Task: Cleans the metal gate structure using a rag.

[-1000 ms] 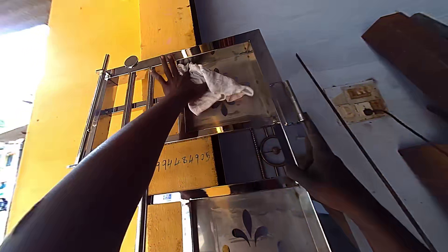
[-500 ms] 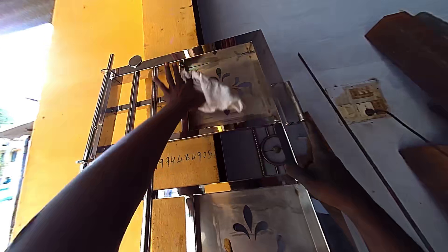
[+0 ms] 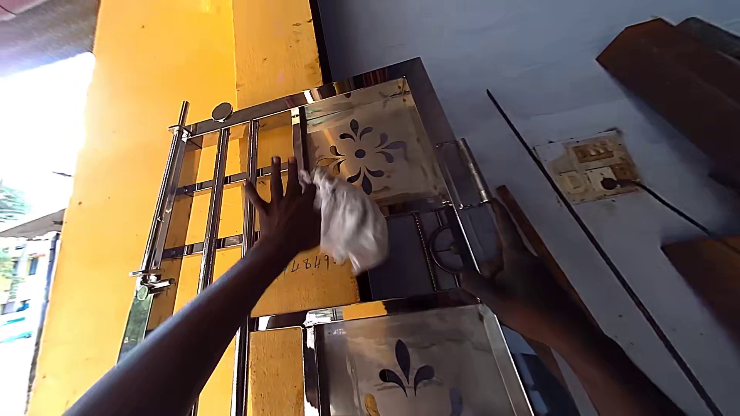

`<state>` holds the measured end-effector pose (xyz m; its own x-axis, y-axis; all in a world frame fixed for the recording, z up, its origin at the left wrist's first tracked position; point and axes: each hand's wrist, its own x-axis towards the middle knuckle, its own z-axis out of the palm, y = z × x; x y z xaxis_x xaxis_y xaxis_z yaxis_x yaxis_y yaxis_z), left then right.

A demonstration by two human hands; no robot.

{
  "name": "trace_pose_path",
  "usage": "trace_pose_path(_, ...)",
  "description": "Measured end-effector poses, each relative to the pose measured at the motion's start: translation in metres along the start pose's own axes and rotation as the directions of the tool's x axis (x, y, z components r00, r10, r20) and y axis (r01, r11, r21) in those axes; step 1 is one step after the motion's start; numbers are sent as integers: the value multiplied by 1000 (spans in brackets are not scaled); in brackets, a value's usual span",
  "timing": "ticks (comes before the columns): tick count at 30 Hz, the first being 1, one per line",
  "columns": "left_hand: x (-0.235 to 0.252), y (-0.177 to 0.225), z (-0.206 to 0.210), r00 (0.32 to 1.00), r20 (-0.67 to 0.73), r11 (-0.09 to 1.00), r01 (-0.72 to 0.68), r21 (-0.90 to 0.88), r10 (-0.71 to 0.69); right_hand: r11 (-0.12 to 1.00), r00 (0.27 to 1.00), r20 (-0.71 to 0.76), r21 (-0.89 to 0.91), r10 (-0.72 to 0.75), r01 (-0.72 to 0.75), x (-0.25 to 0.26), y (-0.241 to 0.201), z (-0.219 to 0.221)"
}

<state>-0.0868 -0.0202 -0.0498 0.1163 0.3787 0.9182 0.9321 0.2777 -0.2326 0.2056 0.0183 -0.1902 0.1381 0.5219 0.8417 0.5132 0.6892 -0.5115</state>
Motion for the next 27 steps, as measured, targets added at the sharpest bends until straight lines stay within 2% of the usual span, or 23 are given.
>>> trace_pose_path(2,44,-2,-5,999,-3,998,38,-44,-38,1000,1000,-5,3,-12,12,0,2,0)
trace_pose_path(5,114,-1,-11,984,-32,976,168,-136,-174,999,999,-16,-8,-43,43,2,3,0)
trace_pose_path(7,136,8,-13,968,-81,955,215,-205,-236,998,998,-35,-30,-59,58,3,4,1)
trace_pose_path(10,131,16,-7,968,-91,947,205,-247,-233,1000,999,-24,-10,-26,26,2,2,3)
trace_pose_path(13,130,23,-12,990,-85,971,96,-218,-117,1000,999,-37,-7,-25,25,4,3,2)
trace_pose_path(17,123,-11,-16,990,-83,978,99,-185,-116,999,999,-19,-12,-36,36,2,6,1)
trace_pose_path(19,120,-23,-24,988,-80,987,121,-108,-130,999,999,-14,-18,-37,37,2,3,0)
trace_pose_path(23,117,9,-25,989,-42,984,134,-117,-139,1000,1000,-2,-16,4,-4,-2,-5,-1)
trace_pose_path(27,111,43,-10,985,-102,971,116,-207,-139,1000,1000,8,4,25,-25,1,-6,-1)
